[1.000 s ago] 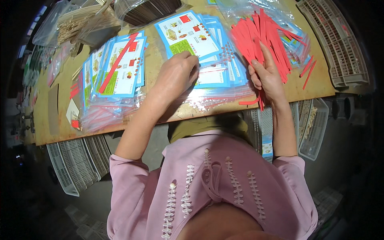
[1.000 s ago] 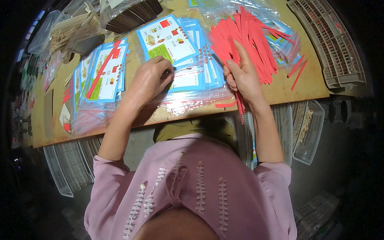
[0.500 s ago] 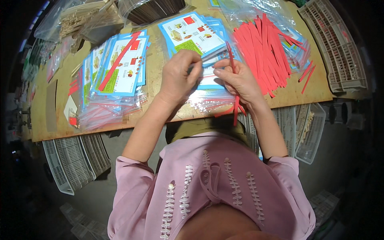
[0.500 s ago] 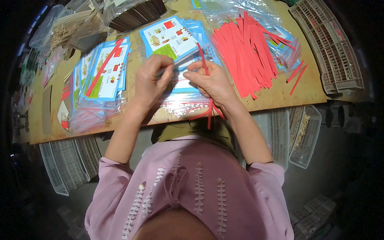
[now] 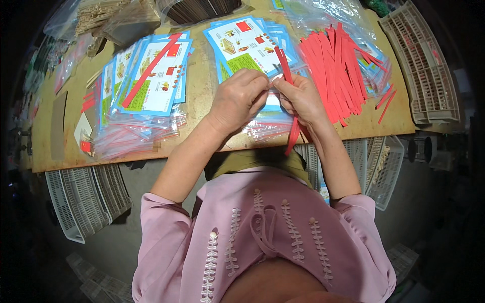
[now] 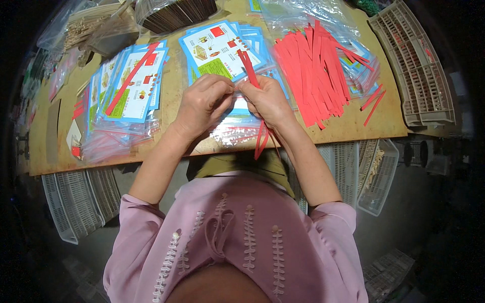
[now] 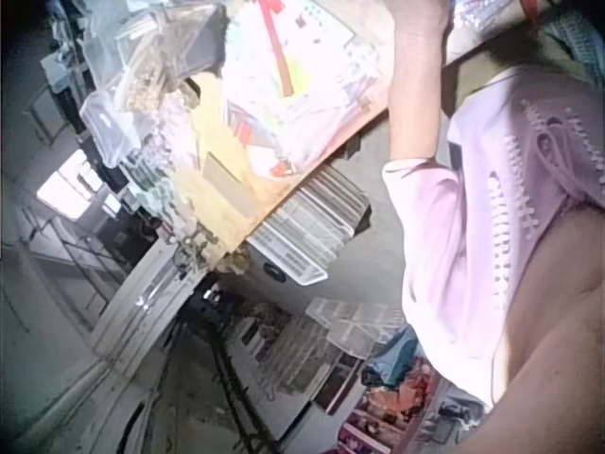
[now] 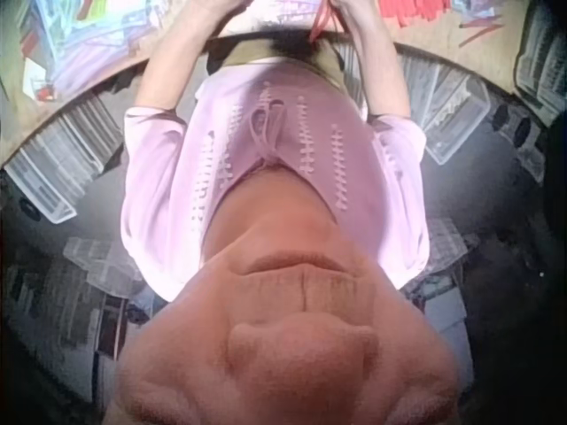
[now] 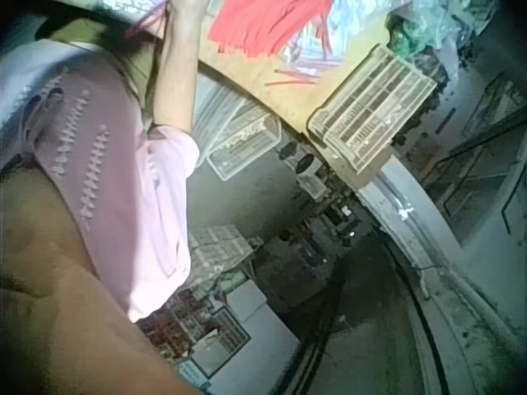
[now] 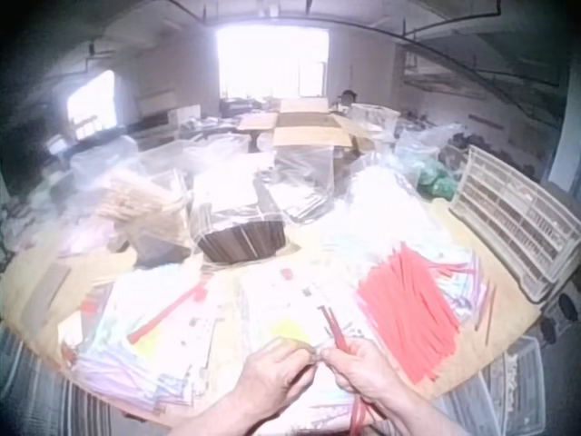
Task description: The person repeatedly picks red paper strips from a pile, folds them, and places them into small plastic bags containing printed instruction sheets. The person then moves the filled bags to a stack on the left side of the table.
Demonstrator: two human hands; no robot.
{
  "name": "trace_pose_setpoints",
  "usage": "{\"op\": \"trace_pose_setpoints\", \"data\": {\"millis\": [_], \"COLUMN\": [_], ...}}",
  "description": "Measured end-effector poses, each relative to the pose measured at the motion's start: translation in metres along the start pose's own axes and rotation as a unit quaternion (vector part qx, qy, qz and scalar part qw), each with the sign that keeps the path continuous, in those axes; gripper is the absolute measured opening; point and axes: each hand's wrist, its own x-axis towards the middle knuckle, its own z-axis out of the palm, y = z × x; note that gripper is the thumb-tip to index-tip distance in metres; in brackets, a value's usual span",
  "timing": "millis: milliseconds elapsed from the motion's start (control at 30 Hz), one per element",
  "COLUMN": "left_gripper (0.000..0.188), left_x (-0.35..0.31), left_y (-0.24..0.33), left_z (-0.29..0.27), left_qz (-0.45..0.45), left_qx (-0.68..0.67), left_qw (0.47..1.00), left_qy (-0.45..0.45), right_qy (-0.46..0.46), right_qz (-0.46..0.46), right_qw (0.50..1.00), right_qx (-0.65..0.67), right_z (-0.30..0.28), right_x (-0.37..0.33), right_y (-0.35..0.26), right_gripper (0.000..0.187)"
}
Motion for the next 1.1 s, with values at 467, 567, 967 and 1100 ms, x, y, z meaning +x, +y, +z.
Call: {"op": "trace_pose_setpoints", "data": {"millis": [467, 567, 967, 1100], "left_gripper": [0.011, 0.008, 0.009, 0.01], "left_x": [-0.004, -0.002, 0.001, -0.001], "left_y": [-0.006, -0.005, -0.01, -0.012], "left_z": [-0.001, -0.005, -0.005, -0.004], "left_qz": [-0.176, -0.198, -0.264, -0.296], "left_qx": [-0.045, -0.026, -0.083, -0.178], "left_qw": [0.983, 0.98, 0.958, 0.936], "left_qy": [-0.031, 0.002, 0.078, 0.065], "right_qy": [0.012, 0.015, 0.01, 0.021], "right_qz": [-0.041, -0.036, -0.187, -0.257], "right_qw": [0.999, 0.999, 0.956, 0.772], "right_qx": [0.01, 0.002, -0.226, -0.581], "right_z": [0.006, 0.002, 0.02, 0.025], "right_x": [0.003, 0.004, -0.021, -0.001], "right_y": [0.003, 0.004, -0.024, -0.02], "right_gripper": [0.015, 0.015, 0.019, 0.011]}}
